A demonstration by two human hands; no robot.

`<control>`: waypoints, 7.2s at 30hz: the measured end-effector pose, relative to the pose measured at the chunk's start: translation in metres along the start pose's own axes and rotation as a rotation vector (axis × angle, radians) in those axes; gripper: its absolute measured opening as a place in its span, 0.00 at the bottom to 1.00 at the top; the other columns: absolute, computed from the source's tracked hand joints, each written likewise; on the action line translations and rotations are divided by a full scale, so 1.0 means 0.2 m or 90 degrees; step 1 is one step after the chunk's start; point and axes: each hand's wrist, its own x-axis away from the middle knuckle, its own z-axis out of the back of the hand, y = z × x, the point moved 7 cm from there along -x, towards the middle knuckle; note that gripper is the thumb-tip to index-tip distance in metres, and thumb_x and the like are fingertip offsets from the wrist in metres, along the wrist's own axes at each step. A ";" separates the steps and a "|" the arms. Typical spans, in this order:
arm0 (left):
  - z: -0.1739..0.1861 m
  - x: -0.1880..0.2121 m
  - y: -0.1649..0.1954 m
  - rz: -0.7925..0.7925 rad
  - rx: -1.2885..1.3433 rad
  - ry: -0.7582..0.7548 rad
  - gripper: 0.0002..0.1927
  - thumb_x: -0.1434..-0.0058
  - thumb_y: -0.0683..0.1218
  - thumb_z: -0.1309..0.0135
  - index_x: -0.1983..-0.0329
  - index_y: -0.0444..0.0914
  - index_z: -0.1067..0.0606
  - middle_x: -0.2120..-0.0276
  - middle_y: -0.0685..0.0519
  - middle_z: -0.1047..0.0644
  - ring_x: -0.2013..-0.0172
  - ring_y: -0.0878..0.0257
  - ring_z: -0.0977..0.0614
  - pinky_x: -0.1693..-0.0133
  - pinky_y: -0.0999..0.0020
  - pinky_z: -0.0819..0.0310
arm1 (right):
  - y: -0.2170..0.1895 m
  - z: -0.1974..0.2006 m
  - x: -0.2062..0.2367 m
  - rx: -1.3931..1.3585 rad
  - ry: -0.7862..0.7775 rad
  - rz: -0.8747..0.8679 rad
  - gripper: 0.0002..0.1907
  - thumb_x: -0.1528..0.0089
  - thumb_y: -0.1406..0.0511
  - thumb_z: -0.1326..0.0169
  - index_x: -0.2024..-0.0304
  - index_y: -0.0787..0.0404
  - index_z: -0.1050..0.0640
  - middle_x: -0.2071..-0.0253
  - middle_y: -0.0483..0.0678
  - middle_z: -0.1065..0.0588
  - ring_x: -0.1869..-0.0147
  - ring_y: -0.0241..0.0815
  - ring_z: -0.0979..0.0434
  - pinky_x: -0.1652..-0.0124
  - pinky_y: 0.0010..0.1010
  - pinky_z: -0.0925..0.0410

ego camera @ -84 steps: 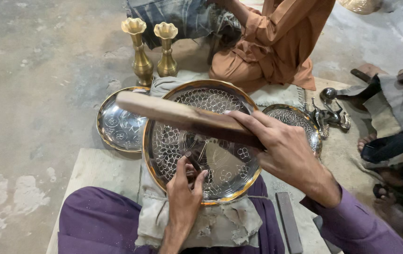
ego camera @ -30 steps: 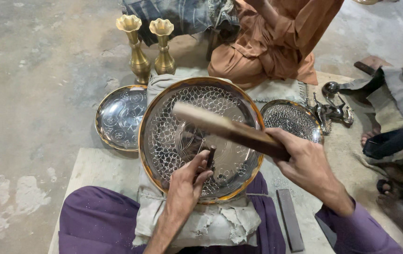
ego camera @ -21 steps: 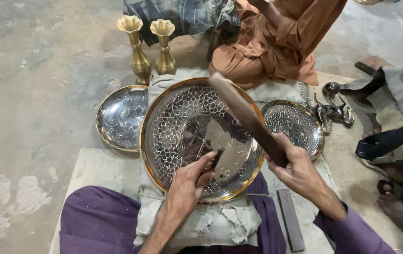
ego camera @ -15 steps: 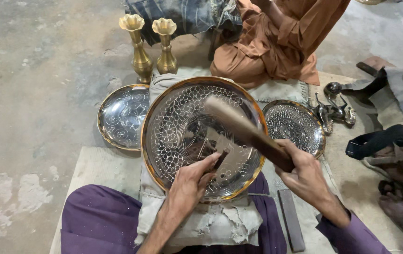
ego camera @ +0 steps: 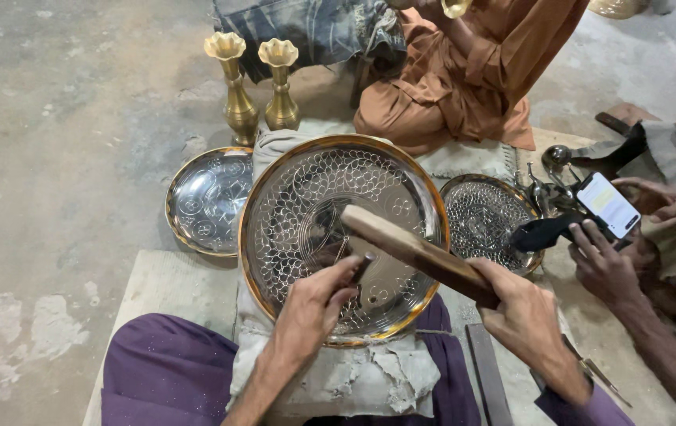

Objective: The person sits on the floor with a large decorative metal tray on a cloth pad on their lap. They hold a small chisel against the tray's surface with one hand and strike it with a wooden mallet held in the other hand, repeatedly hammering to engrave an ornamental pattern into the metal, repositioning the chisel across the design as they work.

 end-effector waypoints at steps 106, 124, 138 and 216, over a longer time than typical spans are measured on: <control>-0.02 0.16 -0.11 0.152 0.126 0.320 0.17 0.36 0.41 0.43 0.47 0.35 0.34 0.63 0.46 0.16 0.61 0.56 0.11 0.61 0.62 0.13 | -0.95 0.48 -0.26 0.195 0.149 0.467 0.39 0.50 0.69 0.41 0.34 0.42 0.27 0.55 0.44 0.26 0.57 0.44 0.24 0.63 0.36 0.30; -0.04 0.15 -0.12 0.177 0.104 0.325 0.18 0.39 0.40 0.41 0.48 0.33 0.31 0.65 0.44 0.16 0.64 0.57 0.11 0.65 0.62 0.16 | -1.01 0.37 -0.27 0.173 0.061 0.446 0.33 0.43 0.66 0.43 0.33 0.46 0.28 0.66 0.44 0.24 0.65 0.43 0.22 0.67 0.36 0.32; -0.07 0.11 -0.15 0.136 0.086 0.304 0.27 0.40 0.40 0.41 0.38 0.35 0.34 0.63 0.44 0.16 0.63 0.57 0.11 0.64 0.63 0.13 | -0.92 0.38 -0.30 -0.019 0.055 0.394 0.40 0.53 0.71 0.44 0.35 0.55 0.29 0.56 0.50 0.22 0.58 0.52 0.19 0.64 0.42 0.28; -0.09 -0.18 0.04 -0.236 -0.105 -0.272 0.26 0.43 0.42 0.40 0.39 0.47 0.25 0.53 0.52 0.16 0.60 0.56 0.14 0.57 0.60 0.19 | 0.15 -0.34 0.34 -0.520 0.182 -0.076 0.21 0.41 0.69 0.38 0.48 0.64 0.29 0.64 0.48 0.25 0.59 0.37 0.22 0.58 0.32 0.25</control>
